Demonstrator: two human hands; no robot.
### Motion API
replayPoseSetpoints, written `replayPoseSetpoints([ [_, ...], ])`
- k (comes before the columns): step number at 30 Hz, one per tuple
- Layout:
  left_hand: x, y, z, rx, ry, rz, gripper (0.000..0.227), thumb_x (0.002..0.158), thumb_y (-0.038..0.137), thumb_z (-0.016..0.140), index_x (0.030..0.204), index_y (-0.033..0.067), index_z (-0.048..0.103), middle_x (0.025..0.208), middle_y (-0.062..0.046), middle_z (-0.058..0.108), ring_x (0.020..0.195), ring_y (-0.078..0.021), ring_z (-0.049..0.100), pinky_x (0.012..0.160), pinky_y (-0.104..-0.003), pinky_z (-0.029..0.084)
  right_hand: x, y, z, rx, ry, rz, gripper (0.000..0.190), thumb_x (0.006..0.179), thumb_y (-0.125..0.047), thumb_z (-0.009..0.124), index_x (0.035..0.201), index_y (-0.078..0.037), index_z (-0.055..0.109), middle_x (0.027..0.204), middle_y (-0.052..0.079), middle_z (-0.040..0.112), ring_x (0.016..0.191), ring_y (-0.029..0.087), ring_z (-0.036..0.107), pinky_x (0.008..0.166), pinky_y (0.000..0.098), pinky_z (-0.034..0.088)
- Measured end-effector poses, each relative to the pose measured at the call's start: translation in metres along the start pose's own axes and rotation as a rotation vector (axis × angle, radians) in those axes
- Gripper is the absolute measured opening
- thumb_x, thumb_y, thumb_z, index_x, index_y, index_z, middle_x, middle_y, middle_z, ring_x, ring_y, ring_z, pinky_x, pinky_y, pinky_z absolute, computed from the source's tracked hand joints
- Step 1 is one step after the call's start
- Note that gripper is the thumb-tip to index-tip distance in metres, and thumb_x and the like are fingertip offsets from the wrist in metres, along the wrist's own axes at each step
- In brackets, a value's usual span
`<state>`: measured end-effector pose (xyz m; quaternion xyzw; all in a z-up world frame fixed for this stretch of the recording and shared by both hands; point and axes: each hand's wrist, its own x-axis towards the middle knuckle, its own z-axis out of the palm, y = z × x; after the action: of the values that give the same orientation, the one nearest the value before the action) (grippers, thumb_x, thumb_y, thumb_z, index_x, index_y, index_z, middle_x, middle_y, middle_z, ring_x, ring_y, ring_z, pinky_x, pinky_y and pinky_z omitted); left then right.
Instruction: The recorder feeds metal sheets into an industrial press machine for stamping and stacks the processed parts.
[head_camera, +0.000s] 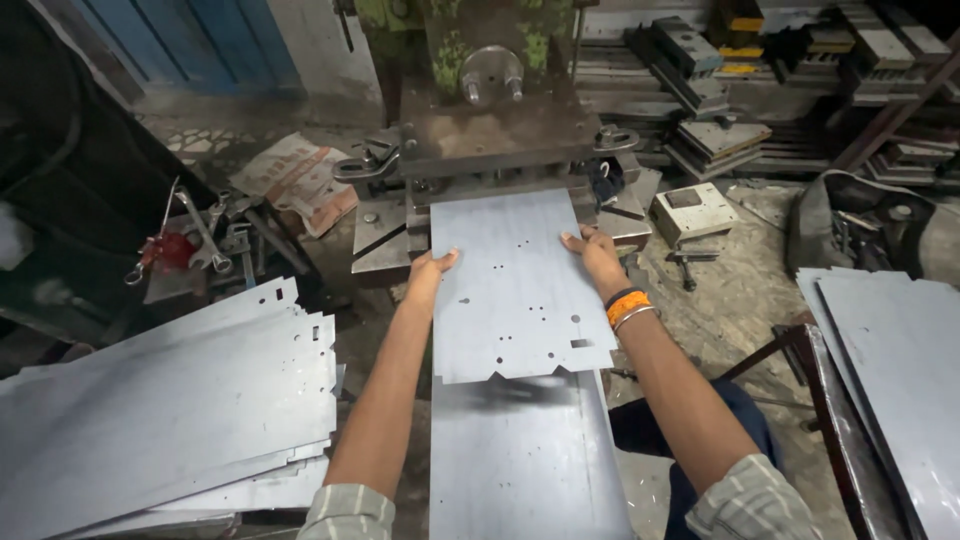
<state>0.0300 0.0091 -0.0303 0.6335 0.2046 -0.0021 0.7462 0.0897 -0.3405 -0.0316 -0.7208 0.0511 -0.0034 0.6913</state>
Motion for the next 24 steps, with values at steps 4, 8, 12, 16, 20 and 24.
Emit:
replayPoseSetpoints([
  [4,-0.017,0.008,0.000,0.036,-0.002,-0.026,0.051,0.081,0.028,0.088,0.129,0.0179,0.073,0.112,-0.010,0.076,0.102,-0.0256,0.074,0.089,-0.038,0.056,-0.029,-0.031,0.007,0.000,0.007,0.028,0.039,0.085,-0.021,0.084,0.120,-0.009,0.072,0.092,0.008,0.068,0.081,0.019,0.068,0.076,0.0321,0.055],
  [8,-0.025,-0.002,0.002,-0.153,-0.055,0.009,0.054,0.084,0.018,0.084,0.135,0.0134,0.067,0.116,-0.013,0.073,0.100,-0.0265,0.072,0.088,-0.040,0.057,-0.017,-0.014,-0.001,0.001,-0.021,0.018,0.048,0.088,-0.023,0.082,0.131,-0.007,0.065,0.109,0.013,0.067,0.095,0.023,0.065,0.085,0.0380,0.054],
  [12,-0.116,0.025,-0.003,-0.184,-0.088,0.020,0.066,0.090,0.012,0.075,0.152,0.0080,0.051,0.141,-0.021,0.061,0.126,-0.0315,0.061,0.108,-0.045,0.047,-0.036,-0.002,-0.013,-0.032,-0.078,0.057,0.053,0.089,-0.022,0.080,0.137,-0.008,0.061,0.119,0.017,0.066,0.104,0.027,0.065,0.090,0.0425,0.054],
  [16,-0.236,0.013,-0.025,-0.189,-0.105,-0.015,0.062,0.091,0.012,0.070,0.150,0.0068,0.052,0.144,-0.021,0.058,0.132,-0.0283,0.056,0.110,-0.044,0.046,-0.227,-0.097,-0.004,0.113,-0.029,0.317,0.065,0.077,-0.021,0.080,0.138,-0.014,0.059,0.115,0.014,0.066,0.100,0.028,0.068,0.086,0.0414,0.055],
  [20,-0.310,-0.047,-0.042,-0.374,-0.115,-0.123,0.057,0.087,0.007,0.071,0.142,0.0016,0.056,0.123,-0.021,0.068,0.103,-0.0293,0.066,0.093,-0.043,0.052,-0.312,-0.080,-0.018,0.186,-0.066,0.257,0.046,0.083,-0.011,0.071,0.125,0.001,0.059,0.108,0.020,0.069,0.092,0.030,0.067,0.086,0.0379,0.052],
  [24,-0.390,-0.027,-0.041,-0.355,-0.088,-0.085,0.050,0.087,0.001,0.063,0.136,-0.0092,0.059,0.121,-0.024,0.069,0.100,-0.0275,0.063,0.092,-0.035,0.047,-0.370,-0.078,-0.022,0.197,-0.089,0.114,0.056,0.085,-0.004,0.064,0.139,0.009,0.054,0.122,0.022,0.069,0.101,0.026,0.065,0.091,0.0306,0.049],
])
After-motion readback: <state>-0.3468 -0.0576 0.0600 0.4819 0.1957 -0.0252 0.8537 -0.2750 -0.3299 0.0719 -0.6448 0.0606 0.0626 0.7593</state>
